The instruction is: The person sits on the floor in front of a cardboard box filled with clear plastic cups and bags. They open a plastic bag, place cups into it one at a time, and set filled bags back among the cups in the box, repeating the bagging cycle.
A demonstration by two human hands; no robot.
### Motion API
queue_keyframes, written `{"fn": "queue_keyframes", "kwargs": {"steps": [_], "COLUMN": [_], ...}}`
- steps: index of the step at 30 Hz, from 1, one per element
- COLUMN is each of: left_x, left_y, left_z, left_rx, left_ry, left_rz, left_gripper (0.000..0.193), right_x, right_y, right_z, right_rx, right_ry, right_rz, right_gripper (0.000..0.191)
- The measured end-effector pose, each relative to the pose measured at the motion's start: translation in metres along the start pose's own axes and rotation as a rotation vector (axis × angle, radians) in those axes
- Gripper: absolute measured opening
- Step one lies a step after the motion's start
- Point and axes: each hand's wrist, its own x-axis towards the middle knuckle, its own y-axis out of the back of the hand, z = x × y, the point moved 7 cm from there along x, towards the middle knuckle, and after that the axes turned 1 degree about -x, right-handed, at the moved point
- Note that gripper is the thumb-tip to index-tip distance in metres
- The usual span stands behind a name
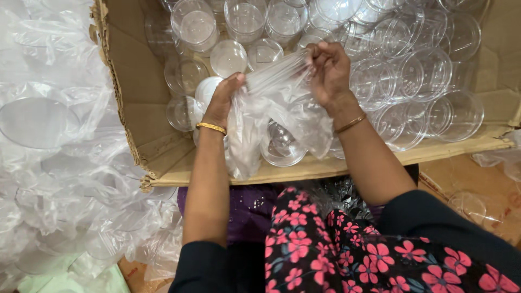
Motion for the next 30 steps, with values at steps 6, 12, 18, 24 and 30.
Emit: {"fn": "queue_keyframes", "kwargs": {"steps": [6,12,18,24,30], "left_x": [0.018,0.043,0.048,0.022,-0.016], "left_y": [0.013,0.005,-0.007,0.028,0.055], "left_z": [-0.002,-0.001,-0.036,0.009,0.082], "left_rx": [0.483,1.110,1.276,0.886,0.880], "left_ry": [0.074,-0.261,-0.047,0.052,-0.598], "left_rz": [0.048,0.359,0.277,0.512,0.495], "left_gripper": [0.027,0.030,0.036,0.033,0.044], "right_x": [0.010,0.031,0.029,0.048,0.074], "right_y": [0.019,0.015,0.007,0.004,-0.074], "right_z": [-0.003,0.005,0.023,0.060,0.089], "right_rx": [-0.321,-1.347,-0.810,-1.309,-0.768], "right_ry": [-0.248,-0.079,0.028,-0.154,0.051], "right_rz": [0.062,-0.011,-0.402,-0.373,-0.213], "right_gripper": [0.009,0.015,0.027,0.041,0.039]}}
